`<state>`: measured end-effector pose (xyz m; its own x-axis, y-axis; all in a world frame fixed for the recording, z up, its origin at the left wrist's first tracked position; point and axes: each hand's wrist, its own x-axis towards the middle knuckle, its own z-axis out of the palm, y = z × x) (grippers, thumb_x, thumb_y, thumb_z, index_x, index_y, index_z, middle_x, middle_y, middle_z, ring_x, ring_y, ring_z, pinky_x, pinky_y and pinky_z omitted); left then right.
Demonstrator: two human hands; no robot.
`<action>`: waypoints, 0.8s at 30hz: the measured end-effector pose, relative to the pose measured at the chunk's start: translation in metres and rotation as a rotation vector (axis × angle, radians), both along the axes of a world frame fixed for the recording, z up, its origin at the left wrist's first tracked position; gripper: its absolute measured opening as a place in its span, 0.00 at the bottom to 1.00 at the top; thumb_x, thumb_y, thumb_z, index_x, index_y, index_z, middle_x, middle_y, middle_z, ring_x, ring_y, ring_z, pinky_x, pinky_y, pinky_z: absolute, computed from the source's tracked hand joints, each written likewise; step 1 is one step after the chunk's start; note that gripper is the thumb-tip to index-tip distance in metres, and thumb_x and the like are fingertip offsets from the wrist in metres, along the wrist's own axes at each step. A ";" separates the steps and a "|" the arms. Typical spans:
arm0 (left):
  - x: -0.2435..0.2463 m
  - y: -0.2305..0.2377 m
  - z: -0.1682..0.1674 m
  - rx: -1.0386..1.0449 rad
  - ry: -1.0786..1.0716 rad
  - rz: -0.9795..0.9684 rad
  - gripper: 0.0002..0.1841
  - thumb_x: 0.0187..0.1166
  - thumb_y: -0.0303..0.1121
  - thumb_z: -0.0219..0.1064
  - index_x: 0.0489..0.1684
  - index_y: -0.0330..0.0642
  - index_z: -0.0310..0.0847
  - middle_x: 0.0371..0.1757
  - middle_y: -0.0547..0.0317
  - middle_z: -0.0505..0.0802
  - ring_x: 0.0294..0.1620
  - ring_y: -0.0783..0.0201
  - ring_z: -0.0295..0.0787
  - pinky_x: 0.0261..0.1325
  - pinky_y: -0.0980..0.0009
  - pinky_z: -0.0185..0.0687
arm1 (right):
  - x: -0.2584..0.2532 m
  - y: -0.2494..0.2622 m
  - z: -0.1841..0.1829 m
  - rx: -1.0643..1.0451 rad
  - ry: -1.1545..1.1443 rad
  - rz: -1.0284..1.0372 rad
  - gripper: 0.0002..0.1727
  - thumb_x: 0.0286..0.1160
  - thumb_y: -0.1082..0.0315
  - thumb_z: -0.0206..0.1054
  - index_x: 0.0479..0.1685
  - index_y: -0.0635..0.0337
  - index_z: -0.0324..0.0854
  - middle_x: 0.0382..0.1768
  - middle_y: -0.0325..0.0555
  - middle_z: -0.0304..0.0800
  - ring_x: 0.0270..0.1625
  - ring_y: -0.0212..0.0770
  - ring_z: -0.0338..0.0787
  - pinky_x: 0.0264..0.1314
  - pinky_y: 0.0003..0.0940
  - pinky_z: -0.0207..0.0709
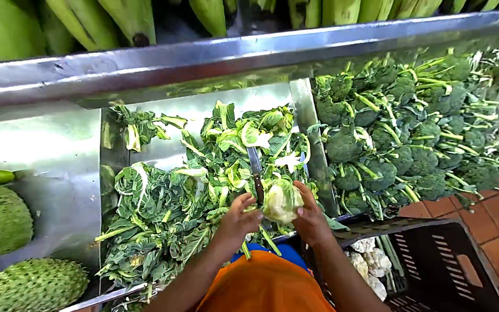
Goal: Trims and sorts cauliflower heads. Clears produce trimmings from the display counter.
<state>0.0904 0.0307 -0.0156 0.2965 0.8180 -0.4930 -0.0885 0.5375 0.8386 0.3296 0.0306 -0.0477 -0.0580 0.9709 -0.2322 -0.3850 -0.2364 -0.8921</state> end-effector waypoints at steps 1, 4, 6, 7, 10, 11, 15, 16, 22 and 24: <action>0.003 -0.001 0.000 0.034 -0.058 0.027 0.46 0.71 0.49 0.77 0.90 0.52 0.54 0.84 0.55 0.75 0.70 0.50 0.86 0.65 0.46 0.90 | -0.007 0.005 0.013 0.075 -0.052 0.040 0.56 0.49 0.45 0.86 0.86 0.46 0.63 0.76 0.48 0.78 0.72 0.48 0.83 0.69 0.52 0.83; 0.001 -0.002 -0.010 0.116 -0.258 0.249 0.60 0.54 0.60 0.85 0.91 0.51 0.52 0.78 0.46 0.80 0.69 0.46 0.86 0.67 0.44 0.88 | -0.026 0.011 0.040 0.295 -0.129 0.185 0.50 0.59 0.44 0.82 0.86 0.46 0.63 0.80 0.50 0.75 0.78 0.53 0.79 0.78 0.55 0.77; -0.014 0.001 -0.018 0.075 -0.383 0.420 0.55 0.51 0.62 0.86 0.84 0.52 0.62 0.65 0.47 0.88 0.61 0.50 0.89 0.64 0.47 0.87 | -0.031 0.010 0.044 0.305 -0.115 0.208 0.39 0.67 0.47 0.78 0.81 0.45 0.70 0.74 0.52 0.81 0.71 0.53 0.85 0.71 0.54 0.82; -0.026 0.002 -0.022 0.059 -0.458 0.444 0.53 0.51 0.61 0.86 0.81 0.53 0.65 0.63 0.48 0.90 0.61 0.52 0.90 0.65 0.48 0.87 | -0.031 0.011 0.041 0.257 -0.139 0.171 0.30 0.72 0.50 0.75 0.73 0.49 0.78 0.67 0.51 0.87 0.64 0.52 0.89 0.67 0.52 0.85; -0.058 0.001 -0.026 0.017 -0.613 0.481 0.42 0.46 0.60 0.88 0.64 0.48 0.83 0.53 0.52 0.95 0.56 0.56 0.93 0.64 0.51 0.88 | -0.028 0.025 0.026 -0.019 -0.368 0.036 0.14 0.84 0.61 0.61 0.34 0.58 0.86 0.38 0.46 0.93 0.43 0.43 0.93 0.54 0.45 0.89; -0.065 0.000 -0.025 -0.019 -0.641 0.491 0.40 0.42 0.61 0.89 0.57 0.48 0.87 0.50 0.52 0.96 0.54 0.56 0.94 0.62 0.52 0.89 | -0.028 0.030 0.020 -0.105 -0.458 0.036 0.18 0.87 0.61 0.58 0.27 0.59 0.82 0.32 0.45 0.92 0.38 0.41 0.92 0.51 0.43 0.88; -0.085 -0.001 -0.036 -0.130 -0.915 0.396 0.47 0.36 0.70 0.85 0.60 0.49 0.88 0.57 0.44 0.93 0.56 0.45 0.92 0.56 0.45 0.89 | -0.030 0.039 0.005 -0.282 -0.619 0.221 0.16 0.86 0.64 0.61 0.63 0.65 0.79 0.31 0.51 0.91 0.32 0.46 0.92 0.42 0.45 0.90; -0.084 0.001 -0.033 -0.132 -1.015 0.381 0.47 0.40 0.73 0.80 0.61 0.51 0.88 0.58 0.42 0.93 0.54 0.44 0.93 0.50 0.47 0.91 | -0.033 0.041 0.004 -0.303 -0.613 0.265 0.19 0.86 0.66 0.61 0.72 0.63 0.75 0.33 0.52 0.91 0.34 0.46 0.93 0.42 0.44 0.91; -0.081 0.020 -0.022 -0.165 -1.014 0.446 0.44 0.67 0.80 0.54 0.73 0.56 0.80 0.73 0.43 0.85 0.73 0.38 0.81 0.66 0.37 0.81 | -0.056 0.045 0.014 -0.197 -0.614 0.397 0.16 0.84 0.65 0.64 0.66 0.58 0.82 0.40 0.45 0.94 0.41 0.42 0.95 0.48 0.41 0.91; -0.087 0.025 -0.032 -0.219 -0.865 0.509 0.49 0.56 0.78 0.68 0.75 0.54 0.78 0.70 0.41 0.87 0.69 0.39 0.84 0.65 0.37 0.82 | -0.055 0.050 0.007 -0.165 -0.674 0.367 0.16 0.83 0.62 0.66 0.65 0.55 0.83 0.41 0.43 0.94 0.41 0.41 0.94 0.50 0.41 0.91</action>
